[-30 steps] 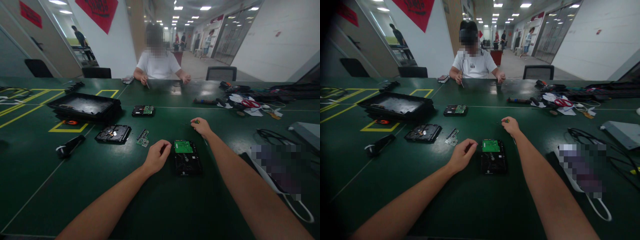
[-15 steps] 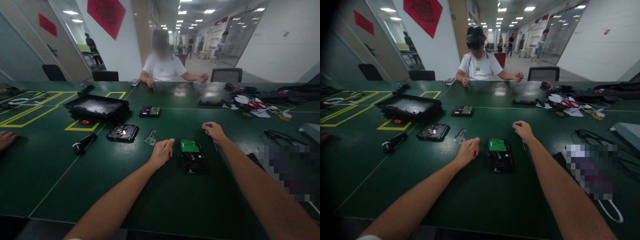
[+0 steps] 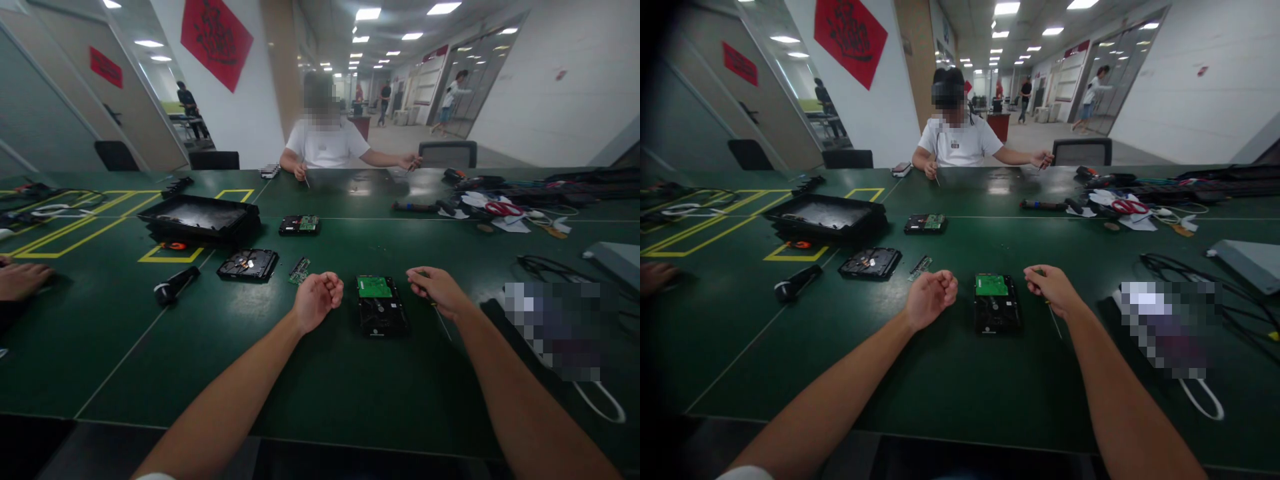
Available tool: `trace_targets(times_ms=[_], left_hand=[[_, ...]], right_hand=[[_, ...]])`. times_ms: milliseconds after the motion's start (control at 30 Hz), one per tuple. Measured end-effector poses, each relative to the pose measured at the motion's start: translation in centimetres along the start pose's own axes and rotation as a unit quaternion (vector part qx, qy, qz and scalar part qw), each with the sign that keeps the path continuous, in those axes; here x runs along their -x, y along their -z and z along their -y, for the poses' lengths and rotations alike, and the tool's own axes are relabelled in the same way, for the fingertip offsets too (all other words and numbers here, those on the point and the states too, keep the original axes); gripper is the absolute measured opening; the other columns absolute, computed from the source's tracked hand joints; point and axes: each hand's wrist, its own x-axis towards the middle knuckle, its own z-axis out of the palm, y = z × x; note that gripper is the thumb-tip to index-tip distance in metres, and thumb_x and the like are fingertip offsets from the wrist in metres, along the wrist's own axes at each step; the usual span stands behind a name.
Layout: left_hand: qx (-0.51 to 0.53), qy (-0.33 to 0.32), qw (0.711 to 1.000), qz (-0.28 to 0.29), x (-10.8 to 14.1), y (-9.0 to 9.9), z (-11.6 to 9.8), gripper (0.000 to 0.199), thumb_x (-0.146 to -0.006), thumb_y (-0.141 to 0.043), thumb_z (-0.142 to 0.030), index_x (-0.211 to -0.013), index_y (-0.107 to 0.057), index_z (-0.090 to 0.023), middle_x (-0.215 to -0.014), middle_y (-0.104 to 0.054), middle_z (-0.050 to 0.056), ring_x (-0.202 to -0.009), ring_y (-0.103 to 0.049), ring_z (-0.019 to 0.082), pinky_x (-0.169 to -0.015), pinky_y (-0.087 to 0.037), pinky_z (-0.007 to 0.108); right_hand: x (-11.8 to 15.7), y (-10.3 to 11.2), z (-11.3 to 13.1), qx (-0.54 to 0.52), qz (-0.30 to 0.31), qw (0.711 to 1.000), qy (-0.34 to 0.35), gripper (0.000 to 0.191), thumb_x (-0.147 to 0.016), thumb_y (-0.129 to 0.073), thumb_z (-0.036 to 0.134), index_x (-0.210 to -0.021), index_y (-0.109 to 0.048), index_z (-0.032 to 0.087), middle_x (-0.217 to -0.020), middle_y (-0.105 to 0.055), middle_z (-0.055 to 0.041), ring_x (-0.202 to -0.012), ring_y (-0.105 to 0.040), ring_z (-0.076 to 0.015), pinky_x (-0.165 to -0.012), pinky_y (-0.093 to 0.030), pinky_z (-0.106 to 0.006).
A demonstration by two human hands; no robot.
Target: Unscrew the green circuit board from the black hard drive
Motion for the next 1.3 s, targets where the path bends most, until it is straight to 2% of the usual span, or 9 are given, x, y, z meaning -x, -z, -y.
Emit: trace_targets(times_ms=[133, 233, 367, 567, 733, 967, 1067, 1300], left_hand=[[-0.023, -0.014, 1.000, -0.005, 0.1, 0.3, 0.2, 0.012, -0.079, -0.052, -0.032, -0.078, -0.047, -0.022, -0.074, -0.052, 0.003, -0.056, -0.045, 0.015, -0.053, -0.039, 0.030], [-0.035, -0.027, 0.999, -0.007, 0.0, 0.3, 0.2, 0.017, -0.084, -0.050, -0.033, -0.073, -0.043, -0.022, -0.070, -0.050, 0.003, -0.056, -0.045, 0.015, -0.054, -0.041, 0.031], [-0.001, -0.019, 1.000, -0.022, -0.2, 0.4, 0.0, 0.021, -0.088, -0.047, -0.031, -0.069, -0.041, -0.022, -0.068, -0.047, 0.003, -0.055, -0.043, 0.015, -0.053, -0.042, 0.030], [0.115, 0.008, 0.993, 0.026, -0.2, 0.8, 0.2, 0.008, -0.069, -0.053, -0.019, -0.069, -0.045, -0.019, -0.068, -0.046, 0.003, -0.057, -0.045, 0.014, -0.053, -0.039, 0.026], [0.131, 0.010, 0.990, 0.050, -0.2, 1.0, 0.4, 0.005, -0.066, -0.053, -0.016, -0.067, -0.048, -0.018, -0.068, -0.047, 0.004, -0.056, -0.045, 0.015, -0.052, -0.038, 0.027], [0.142, 0.015, 0.989, 0.039, -0.2, 0.8, 0.1, 0.010, -0.063, -0.054, -0.016, -0.066, -0.045, -0.019, -0.068, -0.047, 0.004, -0.056, -0.045, 0.015, -0.052, -0.038, 0.027], [0.132, 0.016, 0.990, 0.041, -0.2, 0.9, 0.2, 0.011, -0.064, -0.054, -0.015, -0.066, -0.044, -0.019, -0.067, -0.046, 0.003, -0.055, -0.044, 0.014, -0.052, -0.037, 0.026], [0.072, 0.009, 0.996, 0.044, -0.4, 0.8, 0.7, 0.007, -0.078, -0.055, -0.021, -0.076, -0.048, -0.020, -0.067, -0.047, 0.000, -0.053, -0.045, 0.013, -0.053, -0.036, 0.026]], right_hand=[[0.6, 0.4, -0.1, 0.011, 0.042, 0.999, -0.018, 0.020, -0.084, -0.077, 0.037, -0.086, -0.070, 0.018, -0.069, -0.068, -0.0029, -0.059, -0.055, -0.0108, -0.055, -0.044, -0.022], [0.4, 0.6, -0.5, 0.018, 0.052, 0.998, -0.028, 0.019, -0.086, -0.077, 0.036, -0.085, -0.071, 0.018, -0.070, -0.069, -0.0037, -0.061, -0.057, -0.0120, -0.057, -0.046, -0.023], [0.4, 0.5, -0.7, 0.032, 0.060, 0.998, -0.020, 0.020, -0.089, -0.074, 0.036, -0.085, -0.069, 0.017, -0.068, -0.067, -0.0022, -0.058, -0.054, -0.0106, -0.055, -0.043, -0.023], [0.8, 0.1, -0.3, 0.048, 0.072, 0.996, -0.016, 0.021, -0.087, -0.075, 0.036, -0.091, -0.067, 0.017, -0.066, -0.065, 0.0000, -0.052, -0.049, -0.0084, -0.049, -0.034, -0.022], [0.9, 0.0, -0.5, 0.047, 0.072, 0.996, -0.005, 0.024, -0.085, -0.077, 0.037, -0.095, -0.069, 0.017, -0.066, -0.061, 0.0017, -0.054, -0.049, -0.0086, -0.049, -0.034, -0.022], [0.7, 0.1, -0.5, 0.064, 0.061, 0.996, -0.029, 0.026, -0.084, -0.077, 0.040, -0.091, -0.068, 0.016, -0.062, -0.060, 0.0022, -0.049, -0.044, -0.0074, -0.045, -0.028, -0.021], [0.8, 0.0, -0.4, 0.073, 0.065, 0.995, -0.025, 0.026, -0.084, -0.076, 0.040, -0.090, -0.067, 0.016, -0.061, -0.059, 0.0022, -0.050, -0.045, -0.0074, -0.046, -0.030, -0.021], [1.3, -0.4, 0.2, 0.113, 0.086, 0.989, -0.030, 0.020, -0.084, -0.073, 0.030, -0.097, -0.068, 0.016, -0.058, -0.056, 0.0038, -0.052, -0.047, -0.0089, -0.047, -0.032, -0.021]])
